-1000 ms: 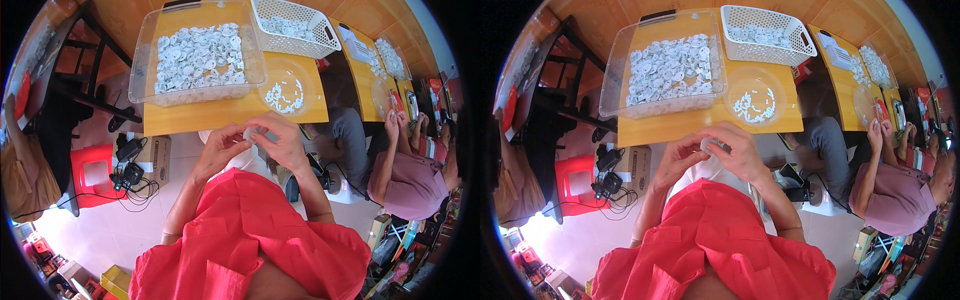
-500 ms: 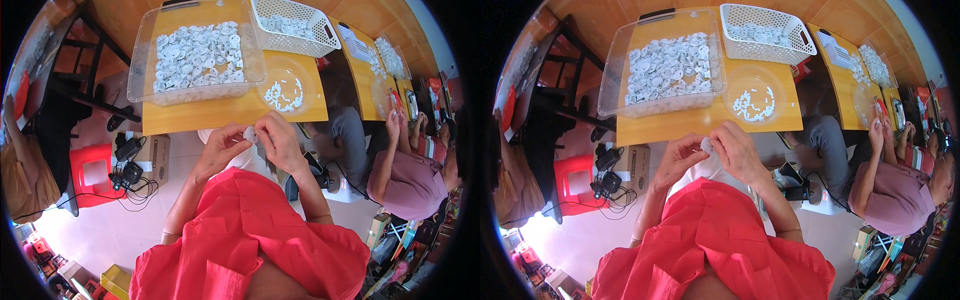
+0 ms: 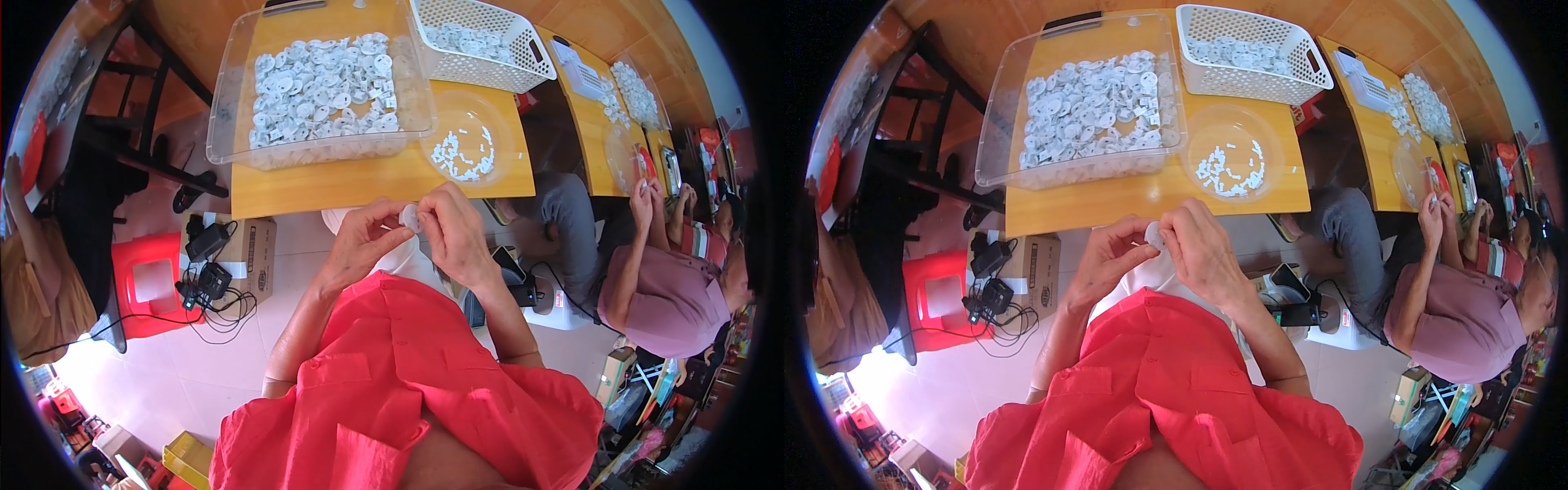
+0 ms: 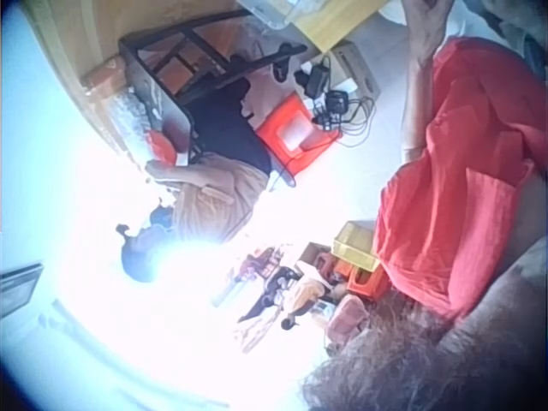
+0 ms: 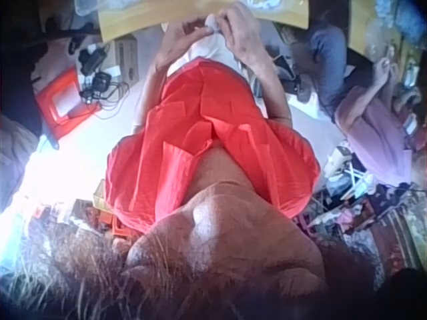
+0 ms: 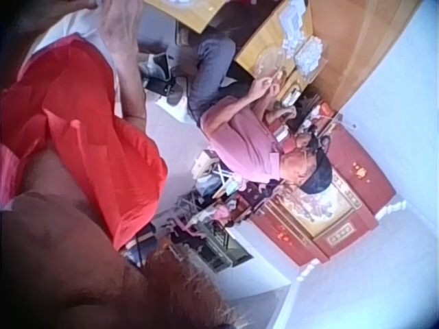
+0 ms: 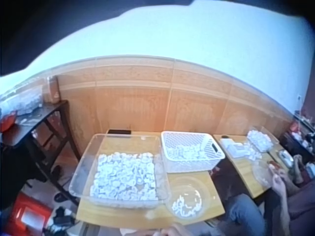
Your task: The person assembles plastic components by picking up round plastic bases from a container and inserting small plastic pins into the bases by hand.
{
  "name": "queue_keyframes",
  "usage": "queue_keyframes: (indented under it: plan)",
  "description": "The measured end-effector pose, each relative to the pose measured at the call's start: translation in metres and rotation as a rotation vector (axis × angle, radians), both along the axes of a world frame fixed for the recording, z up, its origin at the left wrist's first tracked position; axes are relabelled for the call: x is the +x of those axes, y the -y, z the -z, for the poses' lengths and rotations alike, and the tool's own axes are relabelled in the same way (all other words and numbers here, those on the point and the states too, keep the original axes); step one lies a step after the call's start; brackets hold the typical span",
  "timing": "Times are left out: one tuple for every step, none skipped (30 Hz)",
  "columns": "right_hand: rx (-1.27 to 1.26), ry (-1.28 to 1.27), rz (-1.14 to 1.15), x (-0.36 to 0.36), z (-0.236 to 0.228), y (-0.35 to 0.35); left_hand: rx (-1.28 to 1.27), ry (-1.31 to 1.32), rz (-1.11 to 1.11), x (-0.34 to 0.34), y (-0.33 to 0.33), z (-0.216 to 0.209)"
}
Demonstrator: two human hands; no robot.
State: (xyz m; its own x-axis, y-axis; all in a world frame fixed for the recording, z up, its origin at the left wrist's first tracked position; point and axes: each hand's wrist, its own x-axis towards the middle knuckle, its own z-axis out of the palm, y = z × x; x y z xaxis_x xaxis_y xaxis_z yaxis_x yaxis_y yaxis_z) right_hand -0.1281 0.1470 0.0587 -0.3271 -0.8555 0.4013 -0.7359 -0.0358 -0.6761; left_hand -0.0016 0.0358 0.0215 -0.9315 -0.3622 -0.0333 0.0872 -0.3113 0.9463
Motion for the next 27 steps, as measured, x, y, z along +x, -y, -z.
queue_keyframes:
  plan:
    - [-0.001,-0.010,-0.001,0.001,0.001,0.000,0.002,-0.001,-0.007,0.000,0.000,0.000]
    - [-0.002,-0.019,-0.002,0.001,0.002,0.000,0.003,-0.001,-0.007,0.000,-0.001,0.000]
    - [-0.001,-0.019,-0.002,0.002,0.004,0.000,0.004,0.010,-0.011,0.001,-0.001,0.000]
    - [0.004,-0.023,-0.004,0.002,0.005,0.001,0.005,0.021,-0.017,0.001,-0.001,-0.001]
    - [0.008,-0.027,-0.005,0.002,0.007,0.001,0.005,0.021,-0.018,0.002,-0.001,0.001]
    - [0.009,-0.027,-0.007,0.002,0.009,0.001,-0.013,0.034,-0.014,0.002,-0.001,0.004]
    - [0.013,-0.025,-0.011,0.002,0.010,0.001,-0.031,0.047,-0.008,0.003,0.000,0.005]
    - [0.018,-0.022,-0.014,0.002,0.011,0.001,-0.030,0.048,-0.009,0.003,-0.001,0.005]
    - [0.018,-0.022,-0.015,0.002,0.011,0.001,0.006,0.038,-0.008,0.003,-0.003,0.005]
    - [0.008,0.022,-0.012,0.002,0.011,0.001,0.042,0.027,-0.007,0.003,-0.004,0.005]
    - [-0.003,0.065,-0.009,0.002,0.011,0.001,0.042,0.028,-0.006,0.003,-0.003,0.004]
    - [-0.003,0.065,-0.008,0.002,0.011,0.000,0.044,0.019,0.001,0.003,-0.003,0.003]
    - [-0.025,0.100,-0.015,0.002,0.011,0.000,0.046,0.009,0.005,0.003,-0.002,0.003]
    - [-0.048,0.134,-0.021,0.003,0.010,-0.001,0.046,0.009,0.004,0.003,-0.002,0.003]
    - [-0.048,0.134,-0.022,0.003,0.009,-0.002,0.043,0.018,0.014,0.003,-0.001,0.003]
    - [-0.041,0.181,-0.010,0.003,0.008,-0.003,0.040,0.027,0.024,0.003,-0.001,0.003]
    - [-0.034,0.227,0.001,0.003,0.007,-0.004,0.041,0.027,0.024,0.003,-0.002,0.003]
    - [-0.033,0.227,0.000,0.002,0.007,-0.005,0.032,0.027,0.011,0.002,-0.003,0.003]
    - [-0.021,0.210,-0.005,0.002,0.007,-0.005,0.023,0.028,-0.001,0.002,-0.003,0.003]
    - [-0.008,0.192,-0.010,0.002,0.007,-0.005,0.024,0.028,0.000,0.003,-0.003,0.003]
    - [-0.008,0.193,-0.010,0.002,0.007,-0.005,0.017,0.028,0.001,0.003,-0.003,0.002]
    - [0.002,0.195,-0.016,0.002,0.007,-0.005,0.010,0.027,0.001,0.003,-0.003,0.002]
    - [0.012,0.197,-0.022,0.002,0.007,-0.004,0.010,0.027,0.001,0.003,-0.003,0.002]
    - [0.012,0.197,-0.023,0.002,0.008,-0.004,0.013,0.037,0.004,0.003,-0.003,0.001]
    - [0.008,0.187,-0.028,0.003,0.008,-0.004,0.015,0.047,0.006,0.004,-0.003,0.001]
    - [0.005,0.176,-0.033,0.003,0.008,-0.004,0.015,0.048,0.005,0.004,-0.003,0.001]
    - [0.005,0.177,-0.034,0.003,0.009,-0.003,0.011,0.035,0.003,0.003,-0.003,0.000]
